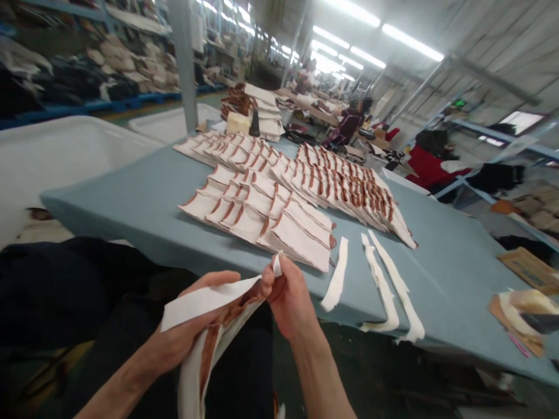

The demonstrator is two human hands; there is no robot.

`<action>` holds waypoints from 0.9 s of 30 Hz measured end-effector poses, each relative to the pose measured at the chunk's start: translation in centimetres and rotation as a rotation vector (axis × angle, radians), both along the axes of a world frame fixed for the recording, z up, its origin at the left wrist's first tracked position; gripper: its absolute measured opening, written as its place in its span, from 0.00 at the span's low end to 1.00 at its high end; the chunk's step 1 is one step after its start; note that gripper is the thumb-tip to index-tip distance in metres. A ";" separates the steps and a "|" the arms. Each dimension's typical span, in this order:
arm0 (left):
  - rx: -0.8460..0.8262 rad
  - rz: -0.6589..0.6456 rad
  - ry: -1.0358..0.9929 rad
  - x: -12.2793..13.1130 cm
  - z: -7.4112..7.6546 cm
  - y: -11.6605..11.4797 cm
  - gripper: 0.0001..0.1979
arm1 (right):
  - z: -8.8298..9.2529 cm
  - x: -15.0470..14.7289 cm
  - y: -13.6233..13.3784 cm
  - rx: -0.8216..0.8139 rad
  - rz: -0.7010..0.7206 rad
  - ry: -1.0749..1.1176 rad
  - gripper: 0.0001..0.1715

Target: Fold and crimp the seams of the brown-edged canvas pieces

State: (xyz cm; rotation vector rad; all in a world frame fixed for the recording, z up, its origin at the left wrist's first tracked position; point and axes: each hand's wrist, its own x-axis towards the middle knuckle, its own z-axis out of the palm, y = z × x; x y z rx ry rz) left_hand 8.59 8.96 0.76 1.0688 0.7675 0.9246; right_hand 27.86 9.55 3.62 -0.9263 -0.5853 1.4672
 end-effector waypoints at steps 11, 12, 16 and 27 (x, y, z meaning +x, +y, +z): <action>0.371 0.120 0.188 -6.0 1.2 -0.8 0.11 | -6.2 -4.5 1.5 -0.167 0.095 -0.143 0.34; 0.377 0.127 0.199 -6.3 1.1 -0.9 0.10 | -7.0 -4.5 1.4 -0.174 0.083 -0.192 0.36; 0.371 0.129 0.239 -6.9 1.0 -1.3 0.07 | -8.3 -4.0 -0.2 -0.147 -0.052 -0.432 0.30; 0.340 0.109 0.161 -5.9 1.2 -1.3 0.04 | 0.6 -7.6 -3.8 0.968 0.066 -1.147 0.28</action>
